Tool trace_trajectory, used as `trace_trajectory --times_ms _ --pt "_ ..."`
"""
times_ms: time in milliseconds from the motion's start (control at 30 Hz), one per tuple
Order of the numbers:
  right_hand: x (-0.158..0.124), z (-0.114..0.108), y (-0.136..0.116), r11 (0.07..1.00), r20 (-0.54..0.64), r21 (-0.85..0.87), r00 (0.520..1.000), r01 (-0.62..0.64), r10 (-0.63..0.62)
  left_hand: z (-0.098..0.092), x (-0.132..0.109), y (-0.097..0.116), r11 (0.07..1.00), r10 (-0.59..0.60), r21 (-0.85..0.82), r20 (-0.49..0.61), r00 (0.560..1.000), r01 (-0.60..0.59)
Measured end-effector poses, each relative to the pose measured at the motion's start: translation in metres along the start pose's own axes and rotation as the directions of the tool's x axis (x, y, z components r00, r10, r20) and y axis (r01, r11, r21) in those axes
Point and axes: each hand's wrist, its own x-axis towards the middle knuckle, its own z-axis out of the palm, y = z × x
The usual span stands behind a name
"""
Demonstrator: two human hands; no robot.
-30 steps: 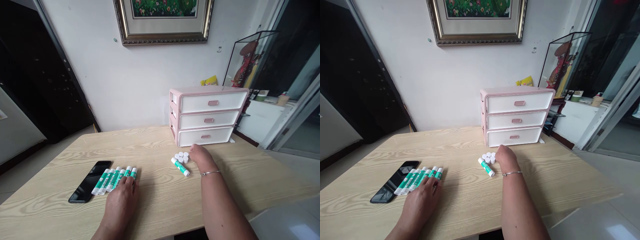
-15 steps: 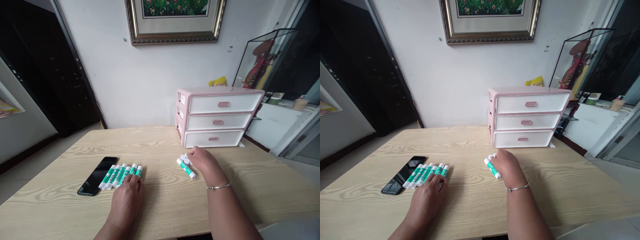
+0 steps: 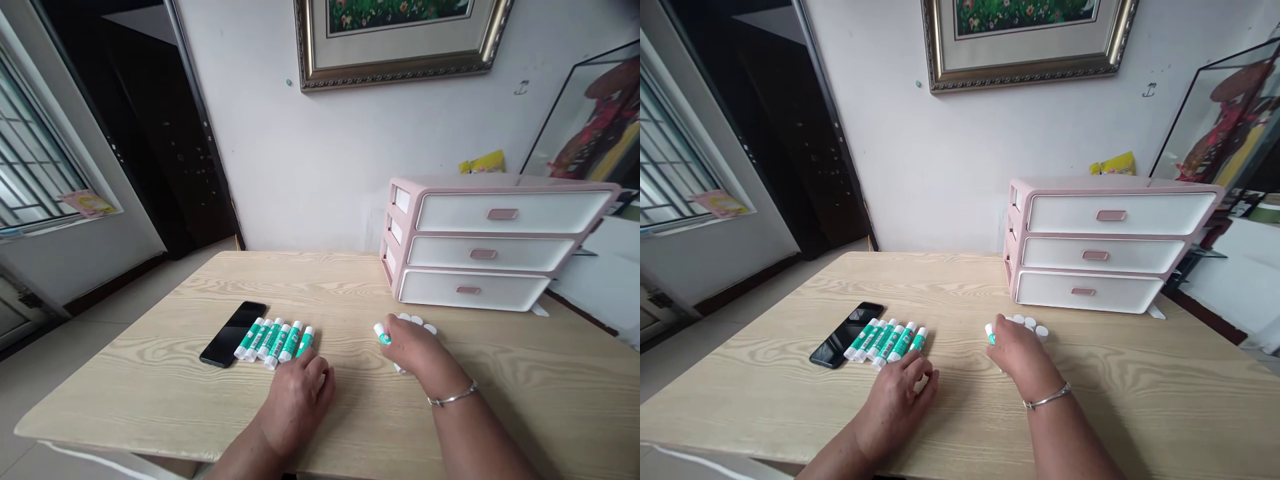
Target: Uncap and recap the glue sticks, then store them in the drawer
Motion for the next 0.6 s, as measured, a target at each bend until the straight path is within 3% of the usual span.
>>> trace_trajectory --times_ms 133,267,333,433,500,600 --pt "0.001 -0.005 -0.015 0.929 -0.016 0.368 1.000 0.022 -0.017 -0.002 0.012 0.013 0.956 -0.149 -0.252 0.034 0.988 0.153" --pt "-0.003 -0.006 -0.032 0.572 -0.005 0.815 0.988 0.092 -0.152 0.003 0.036 0.019 0.808 -0.283 -0.491 0.164 0.945 0.327" --pt "-0.005 -0.004 -0.039 0.406 0.011 0.910 0.977 0.078 -0.211 0.006 0.047 0.020 0.730 -0.296 -0.567 0.241 0.924 0.382" --pt "-0.006 0.003 -0.044 0.275 0.020 0.960 0.966 0.054 -0.259 0.008 0.056 0.020 0.639 -0.248 -0.647 0.339 0.907 0.417" --pt "-0.004 0.009 -0.044 0.248 0.024 0.968 0.966 0.042 -0.259 0.009 0.057 0.018 0.654 -0.228 -0.642 0.336 0.914 0.399" --pt "-0.001 0.017 -0.042 0.262 0.015 0.964 0.969 0.052 -0.248 0.012 0.051 0.015 0.805 -0.195 -0.528 0.197 0.961 0.271"
